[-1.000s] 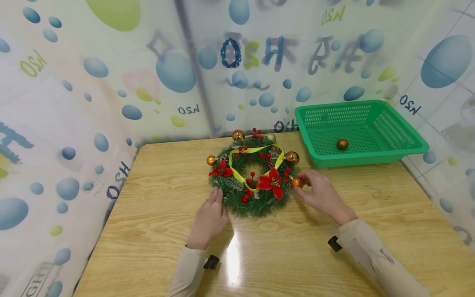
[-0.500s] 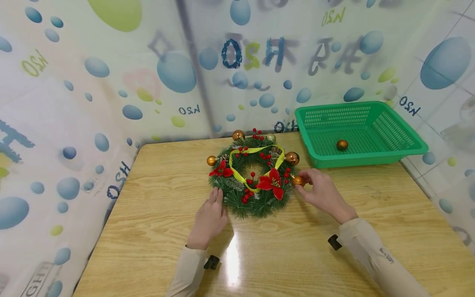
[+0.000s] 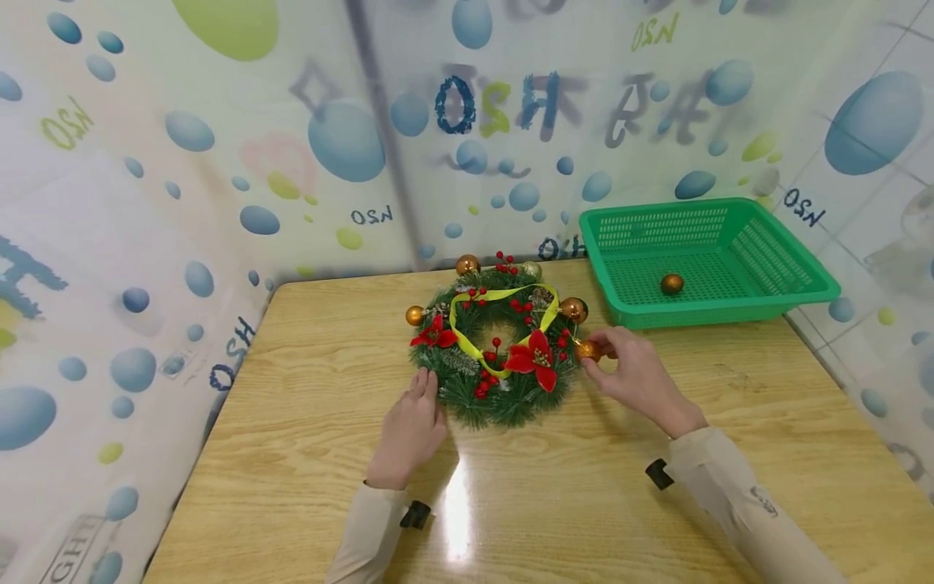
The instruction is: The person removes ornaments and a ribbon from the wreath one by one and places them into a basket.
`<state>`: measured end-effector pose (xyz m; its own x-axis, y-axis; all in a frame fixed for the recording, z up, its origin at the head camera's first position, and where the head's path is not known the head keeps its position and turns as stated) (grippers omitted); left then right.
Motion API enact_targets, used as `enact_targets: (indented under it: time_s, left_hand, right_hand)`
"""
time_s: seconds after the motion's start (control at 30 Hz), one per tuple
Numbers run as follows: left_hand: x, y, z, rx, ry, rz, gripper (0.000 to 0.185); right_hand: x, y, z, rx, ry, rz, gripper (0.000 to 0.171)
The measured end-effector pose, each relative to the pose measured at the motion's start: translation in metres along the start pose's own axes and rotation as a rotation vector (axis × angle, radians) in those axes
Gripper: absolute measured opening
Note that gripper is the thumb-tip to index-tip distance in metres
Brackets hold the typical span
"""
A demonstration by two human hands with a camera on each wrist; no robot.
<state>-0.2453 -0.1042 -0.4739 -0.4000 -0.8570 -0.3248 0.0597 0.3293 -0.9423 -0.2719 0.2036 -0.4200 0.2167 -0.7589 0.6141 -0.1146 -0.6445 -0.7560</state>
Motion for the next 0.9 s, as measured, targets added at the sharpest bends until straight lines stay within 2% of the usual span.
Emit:
enact_targets:
  time_s: [0.27, 0.67, 0.8, 0.9]
  left_hand:
    - [-0.001, -0.001, -0.001, 0.009, -0.006, 0.007, 0.058]
    - [0.001, 0.002, -0.001, 0.023, -0.009, -0.003, 0.058]
    - [0.001, 0.003, -0.001, 0.027, -0.013, 0.007, 0.059]
    - [0.001, 0.003, -0.001, 0.029, -0.014, 0.007, 0.059]
  right_hand:
    - [-0.002, -0.014, -0.001, -0.063, -0.011, -0.002, 0.029]
    - [-0.012, -0.066, -0.010, -0.305, -0.064, 0.012, 0.028]
    - [-0.026, -0.085, -0.019, -0.330, -0.035, 0.003, 0.028]
    - [-0.041, -0.095, -0.026, -0.317, 0.009, -0.022, 0.031]
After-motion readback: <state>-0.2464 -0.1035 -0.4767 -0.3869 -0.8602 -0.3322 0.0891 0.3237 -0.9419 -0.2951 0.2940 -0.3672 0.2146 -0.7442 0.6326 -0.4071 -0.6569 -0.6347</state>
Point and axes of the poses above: each hand's wrist, its own z-axis away from the middle knuckle, its own y-axis out of the palm, x = y × z, the point moved 7 cm from there along -z, towards the middle knuckle, and after that the axes turned 10 degrees about y, right-handed, at the moved point
